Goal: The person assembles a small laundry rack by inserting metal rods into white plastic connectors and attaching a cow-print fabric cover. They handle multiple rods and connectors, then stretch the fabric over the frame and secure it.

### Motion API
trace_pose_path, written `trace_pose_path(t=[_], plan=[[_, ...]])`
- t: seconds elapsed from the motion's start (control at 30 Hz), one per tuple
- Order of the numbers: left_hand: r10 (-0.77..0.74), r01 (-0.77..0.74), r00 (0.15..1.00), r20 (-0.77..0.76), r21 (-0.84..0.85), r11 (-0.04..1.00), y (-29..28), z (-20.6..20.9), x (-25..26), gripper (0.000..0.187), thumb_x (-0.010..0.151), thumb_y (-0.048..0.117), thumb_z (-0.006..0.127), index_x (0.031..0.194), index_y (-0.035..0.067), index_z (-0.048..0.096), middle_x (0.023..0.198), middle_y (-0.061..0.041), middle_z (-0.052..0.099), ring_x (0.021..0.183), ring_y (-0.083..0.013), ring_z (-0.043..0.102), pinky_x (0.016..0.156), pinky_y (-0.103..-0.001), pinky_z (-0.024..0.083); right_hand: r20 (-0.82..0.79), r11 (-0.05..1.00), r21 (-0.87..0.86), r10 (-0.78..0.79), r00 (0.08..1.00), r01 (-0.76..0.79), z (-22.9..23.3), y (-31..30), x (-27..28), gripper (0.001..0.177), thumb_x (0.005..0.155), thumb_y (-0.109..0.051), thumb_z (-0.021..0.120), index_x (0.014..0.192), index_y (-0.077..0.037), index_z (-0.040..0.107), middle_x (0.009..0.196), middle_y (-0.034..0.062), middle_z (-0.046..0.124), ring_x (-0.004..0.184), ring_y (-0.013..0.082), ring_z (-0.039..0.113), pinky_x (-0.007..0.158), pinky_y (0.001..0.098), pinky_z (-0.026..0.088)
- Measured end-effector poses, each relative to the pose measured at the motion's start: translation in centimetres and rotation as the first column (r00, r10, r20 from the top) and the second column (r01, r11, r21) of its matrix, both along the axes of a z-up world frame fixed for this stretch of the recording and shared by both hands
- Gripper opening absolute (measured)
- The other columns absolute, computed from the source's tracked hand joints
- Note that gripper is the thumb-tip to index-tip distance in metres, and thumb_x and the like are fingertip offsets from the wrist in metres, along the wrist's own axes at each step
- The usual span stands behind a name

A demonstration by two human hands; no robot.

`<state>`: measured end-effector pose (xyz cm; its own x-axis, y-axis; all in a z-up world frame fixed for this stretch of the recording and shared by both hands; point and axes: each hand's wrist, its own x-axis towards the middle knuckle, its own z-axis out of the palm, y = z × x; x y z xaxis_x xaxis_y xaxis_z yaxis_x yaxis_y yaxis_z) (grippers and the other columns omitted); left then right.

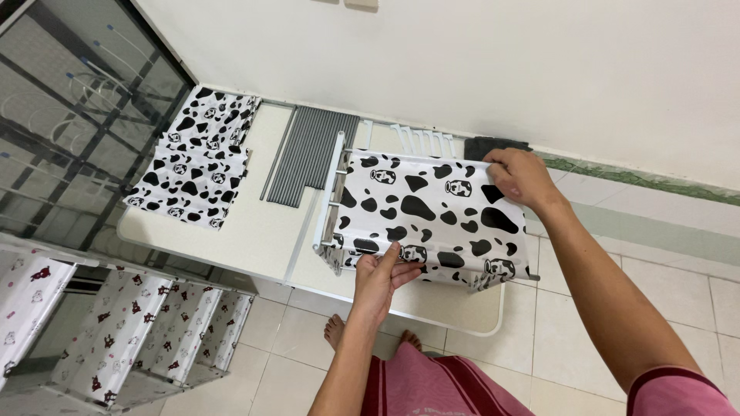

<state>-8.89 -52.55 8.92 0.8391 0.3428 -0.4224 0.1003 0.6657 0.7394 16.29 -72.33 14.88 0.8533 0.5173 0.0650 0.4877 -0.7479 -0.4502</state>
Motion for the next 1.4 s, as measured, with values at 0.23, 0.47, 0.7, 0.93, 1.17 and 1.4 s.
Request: trace_pose_path(t=[0.23,0.47,0.7,0.93,1.17,1.4], plan=[[-0.042,0.041,0.996,0.083,0.014,0.999,0.2,0.2,0.2,0.036,0.097,0.025,0.066,0.092,-0.009,0.054,0.097,-0.026,0.069,0.087,-0.0362,0.077,0.075,-0.043,0.067,-0.011,1.000,0.016,-0.019,1.000,0.020,0.0,-0.1,0.0,0.034,0.088,-0.018,0.052,0.110,-0.005,0.073,0.101,0.0194,0.072,0.096,0.0391,0.067,0.095,0.0470,0.050],[-0.057,0.055,0.993,0.105,0.023,0.998,0.3,-0.2,0.2,0.035,0.098,0.025,0.065,0.096,-0.009,0.059,0.095,-0.023,0.069,0.085,-0.0338,0.077,0.075,-0.041,0.067,-0.005,0.998,0.058,-0.033,0.999,0.033,0.2,-0.2,-0.4,0.033,0.088,-0.018,0.053,0.109,-0.005,0.074,0.101,0.0199,0.071,0.096,0.0401,0.066,0.089,0.0465,0.051],[0.034,-0.035,0.998,0.043,0.018,0.999,0.3,-0.1,0.5,0.035,0.096,0.023,0.067,0.093,-0.005,0.045,0.096,-0.027,0.067,0.084,-0.0370,0.076,0.075,-0.044,0.067,-0.002,0.996,0.079,-0.031,1.000,0.031,0.3,-0.2,-0.4,0.033,0.087,-0.016,0.052,0.109,-0.005,0.074,0.101,0.0199,0.072,0.094,0.0397,0.066,0.088,0.0454,0.052],[0.049,-0.049,0.998,0.028,-0.012,0.999,0.5,0.2,0.4,0.037,0.095,0.023,0.068,0.096,-0.003,0.041,0.097,-0.030,0.066,0.085,-0.0375,0.075,0.075,-0.045,0.066,-0.006,0.997,0.077,-0.027,1.000,0.027,0.4,0.0,-0.6,0.033,0.088,-0.016,0.052,0.109,-0.005,0.074,0.102,0.0200,0.071,0.093,0.0397,0.066,0.088,0.0457,0.052],[0.068,-0.068,0.998,0.004,-0.034,0.997,0.9,0.4,0.4,0.038,0.095,0.024,0.068,0.100,-0.003,0.042,0.098,-0.031,0.066,0.086,-0.0378,0.076,0.076,-0.044,0.065,-0.020,0.997,0.070,-0.040,0.999,0.041,0.3,0.1,-0.6,0.034,0.089,-0.016,0.052,0.112,-0.006,0.074,0.103,0.0195,0.071,0.093,0.0395,0.066,0.088,0.0453,0.051],[0.100,-0.099,0.994,0.033,-0.038,0.994,1.2,0.0,0.1,0.037,0.095,0.028,0.069,0.103,-0.004,0.053,0.096,-0.021,0.066,0.083,-0.0332,0.075,0.074,-0.043,0.067,0.055,0.993,0.105,0.052,0.997,-0.058,-0.4,0.3,-0.6,0.033,0.090,-0.018,0.054,0.113,-0.004,0.073,0.102,0.0199,0.069,0.096,0.0396,0.065,0.088,0.0447,0.050]])
